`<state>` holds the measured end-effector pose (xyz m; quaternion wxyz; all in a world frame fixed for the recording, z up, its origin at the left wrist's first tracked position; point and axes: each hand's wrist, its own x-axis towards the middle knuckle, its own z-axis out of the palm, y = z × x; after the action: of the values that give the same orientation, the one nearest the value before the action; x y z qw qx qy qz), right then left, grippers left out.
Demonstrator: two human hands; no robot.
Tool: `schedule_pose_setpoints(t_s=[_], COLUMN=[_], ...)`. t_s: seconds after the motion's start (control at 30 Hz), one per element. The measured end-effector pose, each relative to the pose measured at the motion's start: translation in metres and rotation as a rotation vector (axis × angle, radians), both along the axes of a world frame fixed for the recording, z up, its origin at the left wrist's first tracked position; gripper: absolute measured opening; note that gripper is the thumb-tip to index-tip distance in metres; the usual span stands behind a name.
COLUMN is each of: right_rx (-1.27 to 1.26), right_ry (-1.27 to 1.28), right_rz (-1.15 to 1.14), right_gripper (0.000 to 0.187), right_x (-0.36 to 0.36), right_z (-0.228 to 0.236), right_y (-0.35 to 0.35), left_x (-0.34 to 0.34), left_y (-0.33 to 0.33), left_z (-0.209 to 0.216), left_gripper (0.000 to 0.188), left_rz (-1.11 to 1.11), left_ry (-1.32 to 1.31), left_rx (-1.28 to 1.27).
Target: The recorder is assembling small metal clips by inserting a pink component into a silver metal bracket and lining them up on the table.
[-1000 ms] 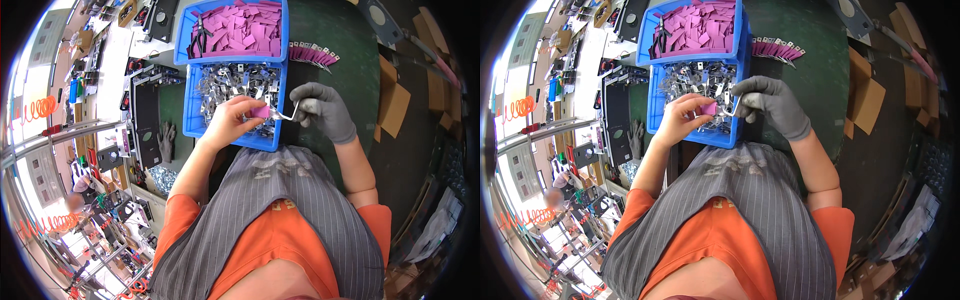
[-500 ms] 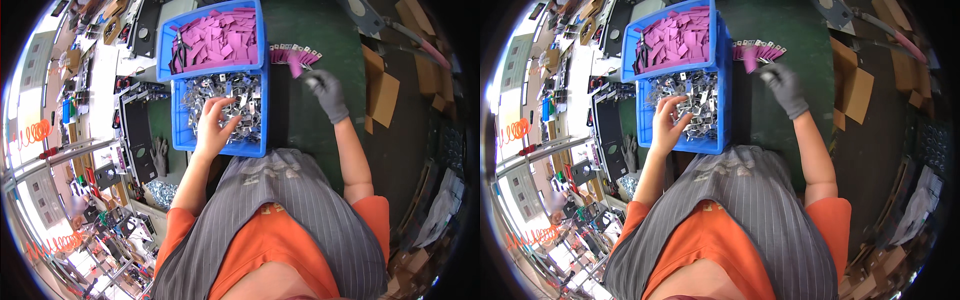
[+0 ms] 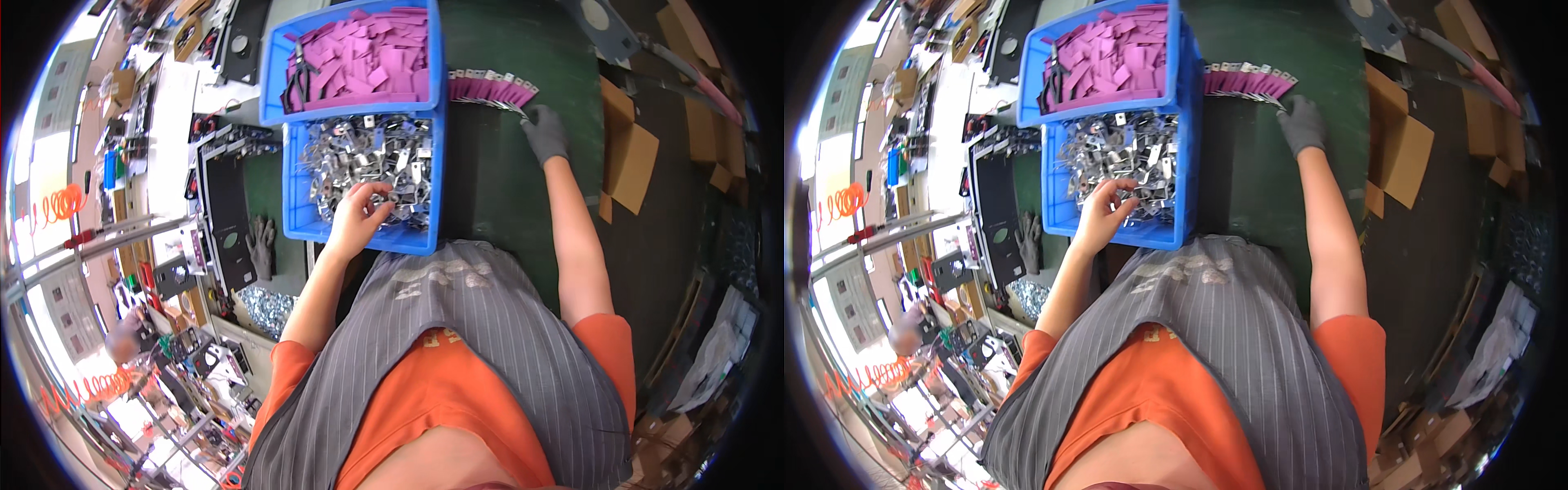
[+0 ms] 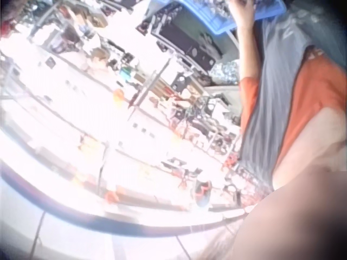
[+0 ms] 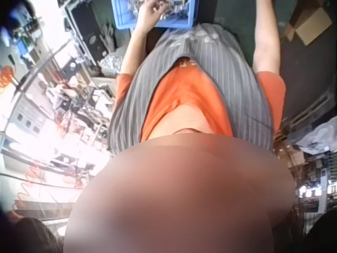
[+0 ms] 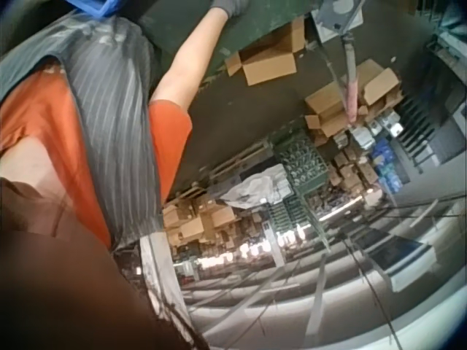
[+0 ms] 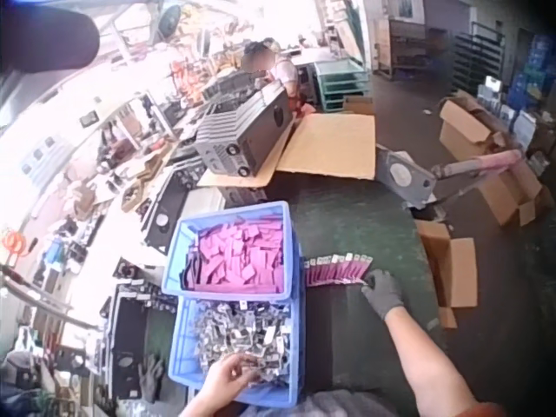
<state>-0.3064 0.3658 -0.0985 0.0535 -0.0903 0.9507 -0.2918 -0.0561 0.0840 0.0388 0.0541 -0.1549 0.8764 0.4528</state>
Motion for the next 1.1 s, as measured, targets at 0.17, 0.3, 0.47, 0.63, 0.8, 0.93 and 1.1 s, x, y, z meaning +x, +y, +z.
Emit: schedule_pose_setpoints(t_s=[0.17, 0.3, 0.47, 0.63, 0.8, 0.93, 1.1], right_rx=[-0.315, -0.094, 0.310, 0.455, 0.442, 0.173, -0.552], right_ry=[0.391, 0.459, 0.378, 0.054, 0.239, 0.014, -0.275], right_rz=[0.417, 0.907, 0.942, 0.966, 0.857, 0.820, 0.852], right_gripper=[0.021, 0.020, 0.025, 0.026, 0.026, 0.025, 0.030], right_x=[0.069, 0.122, 0.132, 0.150, 0.158, 0.155, 0.147], right_z=[0.083, 0.105, 0.095, 0.090, 0.079, 0.104, 0.107], right_y=[-0.054, -0.120, -0.177, -0.189, -0.190, -0.178, -0.136], left_x=[0.012, 0.004, -0.019, -0.068, -0.135, -0.163, -0.163], left_y=[-0.022, -0.029, -0.027, -0.038, -0.073, -0.094, -0.084], left_z=[-0.020, -0.019, 0.006, 0.045, 0.040, 0.032, 0.038], left_gripper=[0.020, 0.013, 0.009, 0.009, 0.019, 0.026, 0.024], left_rz=[0.273, 0.299, 0.232, 0.143, -0.087, -0.336, -0.349], left_ry=[-0.004, 0.038, 0.182, 0.438, 0.420, 0.169, 0.076], left_rx=[0.151, 0.141, -0.041, -0.293, -0.681, -0.604, -0.667])
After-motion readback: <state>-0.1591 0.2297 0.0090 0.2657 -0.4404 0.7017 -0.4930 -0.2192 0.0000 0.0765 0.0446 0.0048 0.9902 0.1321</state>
